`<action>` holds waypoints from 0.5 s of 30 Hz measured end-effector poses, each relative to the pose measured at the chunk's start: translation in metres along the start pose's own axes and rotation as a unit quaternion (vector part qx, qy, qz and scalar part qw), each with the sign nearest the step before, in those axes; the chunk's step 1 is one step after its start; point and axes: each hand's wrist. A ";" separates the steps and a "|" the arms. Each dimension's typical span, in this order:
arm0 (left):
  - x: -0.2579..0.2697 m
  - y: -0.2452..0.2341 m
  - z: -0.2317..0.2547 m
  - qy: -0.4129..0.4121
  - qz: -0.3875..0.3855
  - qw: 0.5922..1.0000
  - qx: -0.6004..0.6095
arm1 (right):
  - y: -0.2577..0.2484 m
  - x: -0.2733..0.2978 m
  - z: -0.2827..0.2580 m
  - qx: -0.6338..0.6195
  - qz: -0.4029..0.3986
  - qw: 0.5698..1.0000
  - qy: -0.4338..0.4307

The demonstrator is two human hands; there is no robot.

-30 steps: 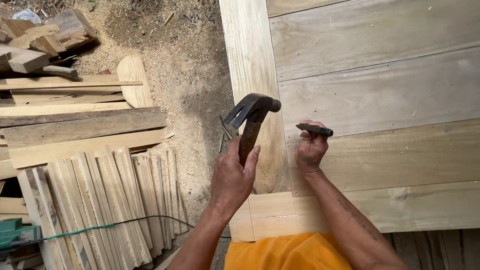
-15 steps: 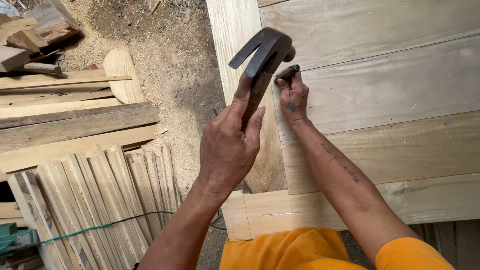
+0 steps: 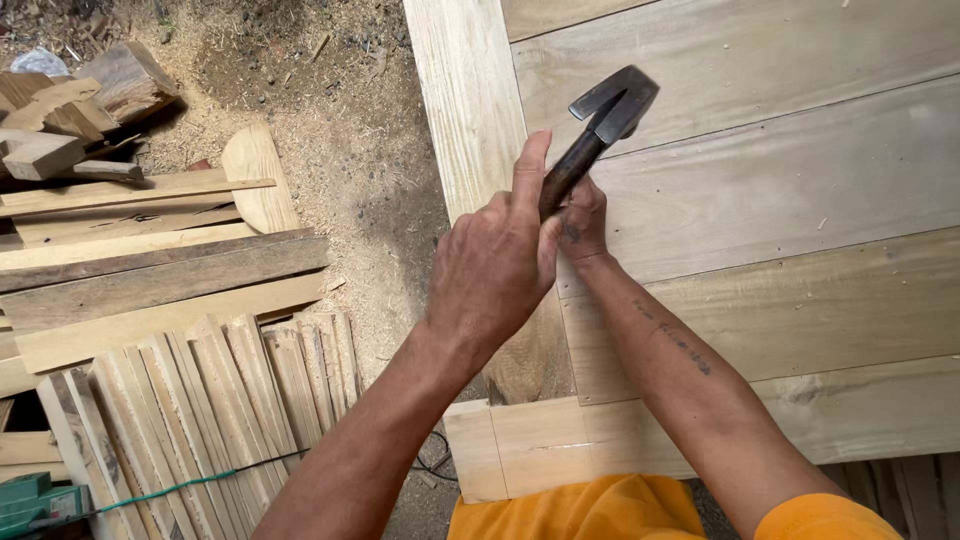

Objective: The person hammers nails into wooden planks by hand using a hammer, following marked lines and a small punch tool.

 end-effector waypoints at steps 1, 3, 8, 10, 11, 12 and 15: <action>0.017 -0.004 0.011 0.070 0.088 0.992 0.065 | -0.005 0.000 -0.001 -0.055 -0.005 0.998 0.010; 0.034 0.006 0.006 0.104 0.121 0.984 0.082 | -0.006 0.021 0.015 -0.156 -0.021 0.986 0.060; 0.015 0.017 -0.024 0.014 -0.060 0.992 -0.111 | 0.001 0.003 0.022 0.018 0.017 0.999 -0.040; 0.014 0.027 -0.034 -0.040 -0.135 0.978 -0.156 | 0.005 0.000 0.034 -0.044 0.020 0.998 -0.039; 0.009 0.032 -0.041 0.003 -0.058 0.992 -0.108 | 0.015 -0.005 0.041 -0.141 0.012 0.990 -0.008; 0.023 0.032 -0.034 0.039 0.013 0.998 -0.049 | 0.009 0.007 0.034 -0.243 -0.002 0.969 0.054; 0.025 0.040 -0.046 0.001 -0.046 0.992 -0.120 | 0.005 0.006 0.032 -0.024 -0.007 1.000 0.014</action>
Point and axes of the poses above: each hand's wrist, its own x-axis away from the middle knuckle, its own y-axis out of the palm, z = x × y, and after that the axes turned 9 degrees about z, right-handed
